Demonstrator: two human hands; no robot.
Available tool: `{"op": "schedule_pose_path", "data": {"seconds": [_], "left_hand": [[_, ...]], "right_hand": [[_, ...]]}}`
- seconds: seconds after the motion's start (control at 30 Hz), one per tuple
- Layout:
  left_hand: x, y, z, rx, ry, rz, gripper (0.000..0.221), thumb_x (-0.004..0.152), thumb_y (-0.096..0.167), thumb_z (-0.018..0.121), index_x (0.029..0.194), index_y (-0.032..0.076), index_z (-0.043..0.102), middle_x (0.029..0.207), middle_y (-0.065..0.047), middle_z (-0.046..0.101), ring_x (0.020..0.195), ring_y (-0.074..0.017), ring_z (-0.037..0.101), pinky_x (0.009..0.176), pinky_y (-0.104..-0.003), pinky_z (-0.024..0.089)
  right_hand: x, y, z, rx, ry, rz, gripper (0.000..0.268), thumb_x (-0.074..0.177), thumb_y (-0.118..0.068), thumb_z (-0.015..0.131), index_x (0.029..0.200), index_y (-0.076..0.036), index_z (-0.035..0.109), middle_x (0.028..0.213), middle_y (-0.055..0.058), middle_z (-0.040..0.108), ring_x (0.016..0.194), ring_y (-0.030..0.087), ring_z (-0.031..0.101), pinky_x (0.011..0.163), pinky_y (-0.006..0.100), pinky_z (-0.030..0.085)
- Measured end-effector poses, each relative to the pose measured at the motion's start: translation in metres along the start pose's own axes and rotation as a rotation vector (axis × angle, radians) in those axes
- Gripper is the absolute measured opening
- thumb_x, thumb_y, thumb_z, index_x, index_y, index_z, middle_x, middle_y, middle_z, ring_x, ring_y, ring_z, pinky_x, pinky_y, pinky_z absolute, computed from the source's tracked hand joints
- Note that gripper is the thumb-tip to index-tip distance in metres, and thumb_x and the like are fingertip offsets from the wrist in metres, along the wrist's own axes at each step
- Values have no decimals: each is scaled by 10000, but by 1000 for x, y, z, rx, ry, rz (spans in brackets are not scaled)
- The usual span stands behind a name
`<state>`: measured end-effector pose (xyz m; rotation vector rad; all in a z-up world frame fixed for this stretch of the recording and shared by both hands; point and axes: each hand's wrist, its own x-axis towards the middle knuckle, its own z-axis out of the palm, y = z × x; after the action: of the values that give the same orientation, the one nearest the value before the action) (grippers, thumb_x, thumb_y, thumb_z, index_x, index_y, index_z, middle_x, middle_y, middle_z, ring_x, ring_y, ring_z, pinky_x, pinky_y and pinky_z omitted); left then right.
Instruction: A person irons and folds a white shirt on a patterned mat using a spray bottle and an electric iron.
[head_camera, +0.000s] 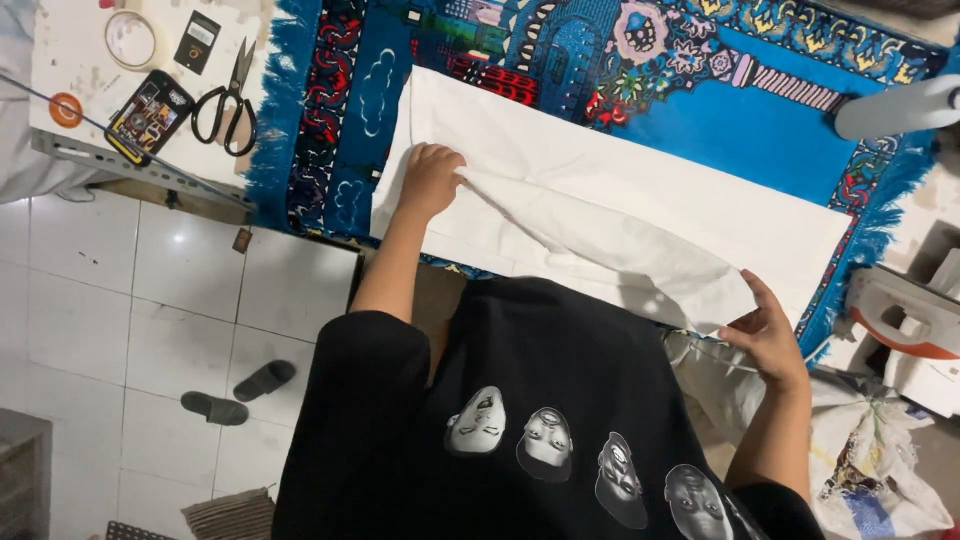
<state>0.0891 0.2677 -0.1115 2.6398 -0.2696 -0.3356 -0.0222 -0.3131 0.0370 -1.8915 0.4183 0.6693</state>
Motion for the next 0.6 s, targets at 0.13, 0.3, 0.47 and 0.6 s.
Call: {"op": "schedule_pose_path", "data": {"seconds": [0.13,0.3,0.47,0.6], "left_hand": [[16,12,-48,-274,-84,-258,131,1034,248,623,1113,150,662,1077,-130,675,1133,-370,521,912,-473,432],[46,10,-53,-317,10,-227,86,1039,207,612,1047,122,624,1024,-119,728,938,-348,648,827,-455,453],[86,14,-39,-210,21,-148,159,1070,205,513,1004,132,638,991,-76,747,947,-345,662,865,-511,426],[112,15,-22,-70,-34,-243,293,1095,341,502,1030,121,685,996,-97,732,983,-342,630,912,-519,414]], "right_hand": [[10,5,1,201,254,-177,386,1096,-290,591,1422,-83,592,1239,82,649,924,125,598,751,248,491],[33,-15,-10,-10,471,-460,560,1070,-2,580,1563,-83,326,1491,225,460,1254,277,497,1002,368,423],[82,-14,-19,110,595,43,525,1074,-95,622,1506,-329,439,893,10,388,759,75,442,674,199,469],[106,23,-37,158,194,321,412,1025,-509,546,1293,-214,647,1474,31,498,1278,253,488,970,391,443]]}}
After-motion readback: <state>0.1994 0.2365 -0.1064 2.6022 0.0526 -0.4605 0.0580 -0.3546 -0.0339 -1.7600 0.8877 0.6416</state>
